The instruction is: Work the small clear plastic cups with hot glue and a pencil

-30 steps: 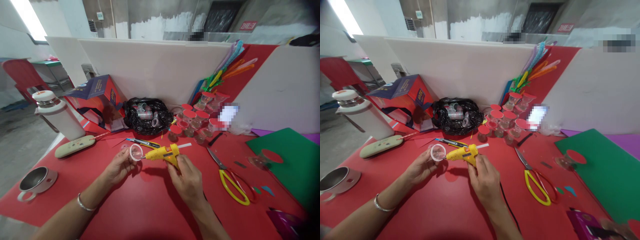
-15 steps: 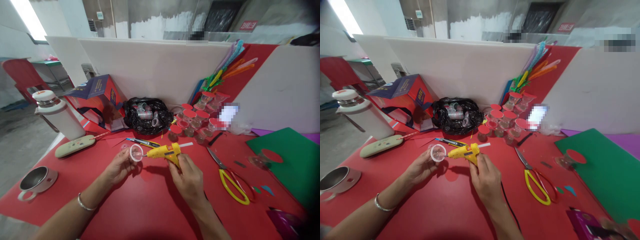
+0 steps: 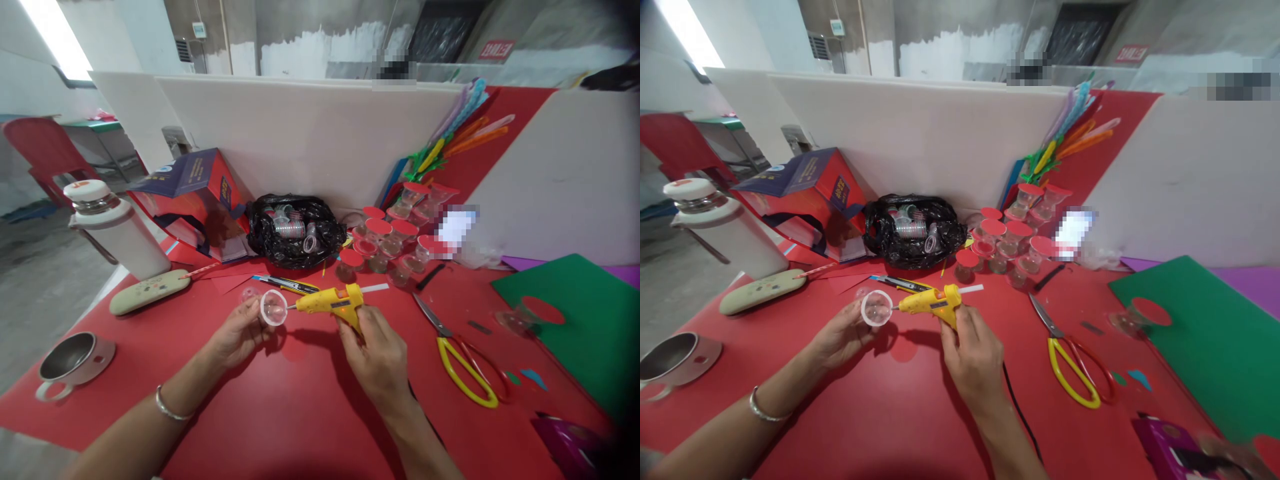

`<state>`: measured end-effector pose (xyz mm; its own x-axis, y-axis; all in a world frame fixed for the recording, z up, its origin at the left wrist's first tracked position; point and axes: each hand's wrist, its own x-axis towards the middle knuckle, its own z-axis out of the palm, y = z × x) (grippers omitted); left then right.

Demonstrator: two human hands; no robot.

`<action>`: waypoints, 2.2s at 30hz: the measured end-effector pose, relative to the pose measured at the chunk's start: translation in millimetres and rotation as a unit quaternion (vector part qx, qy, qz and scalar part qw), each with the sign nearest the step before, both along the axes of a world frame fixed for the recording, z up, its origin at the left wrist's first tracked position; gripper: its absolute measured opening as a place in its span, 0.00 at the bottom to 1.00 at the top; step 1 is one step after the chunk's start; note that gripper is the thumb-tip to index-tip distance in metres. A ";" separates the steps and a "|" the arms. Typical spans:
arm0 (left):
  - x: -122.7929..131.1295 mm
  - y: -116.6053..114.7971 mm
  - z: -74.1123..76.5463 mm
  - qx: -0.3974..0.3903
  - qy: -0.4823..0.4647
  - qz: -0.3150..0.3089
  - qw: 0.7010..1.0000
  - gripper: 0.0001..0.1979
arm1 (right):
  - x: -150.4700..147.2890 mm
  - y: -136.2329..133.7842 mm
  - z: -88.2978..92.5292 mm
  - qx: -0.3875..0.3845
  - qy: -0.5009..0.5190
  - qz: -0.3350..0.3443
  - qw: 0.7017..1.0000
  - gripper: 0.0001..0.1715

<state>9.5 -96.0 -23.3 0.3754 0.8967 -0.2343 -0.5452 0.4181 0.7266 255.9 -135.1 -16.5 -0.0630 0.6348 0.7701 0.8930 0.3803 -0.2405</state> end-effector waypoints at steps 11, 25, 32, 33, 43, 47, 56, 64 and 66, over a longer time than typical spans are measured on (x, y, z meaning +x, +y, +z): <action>3.0 -1.7 0.3 0.011 0.003 -0.026 1.000 0.19 | 1.0 1.0 -1.1 0.015 -0.003 -0.003 1.000 0.07; 6.7 -4.3 2.0 0.037 0.015 -0.055 0.998 0.17 | 1.0 0.3 -2.9 0.011 -0.004 -0.013 1.000 0.07; 7.3 -4.5 -3.6 0.059 0.020 -0.078 0.995 0.17 | 1.2 0.2 -2.3 0.015 -0.004 -0.012 1.000 0.07; 7.4 -4.2 -5.1 0.064 0.019 -0.081 0.994 0.17 | 1.0 0.1 -1.9 0.017 -0.005 -0.012 1.000 0.06; 9.5 -4.5 -7.1 0.091 0.048 -0.102 0.989 0.20 | 0.1 0.0 0.2 0.024 -0.005 -0.010 1.000 0.06; 9.8 -4.3 -8.4 0.088 0.055 -0.100 0.990 0.21 | -0.8 -0.5 0.9 0.022 0.000 -0.003 1.000 0.06; 10.3 -3.5 -12.9 0.076 0.058 -0.101 0.990 0.20 | -3.4 -2.4 0.4 0.005 0.023 0.010 1.000 0.07; 10.4 -4.3 -8.9 0.073 0.059 -0.096 0.991 0.23 | -7.1 -5.2 6.6 -0.004 0.039 0.025 0.999 0.05; 10.9 -4.4 -6.7 0.075 0.057 -0.096 0.991 0.24 | -7.9 -5.5 7.7 -0.003 0.043 0.030 0.999 0.05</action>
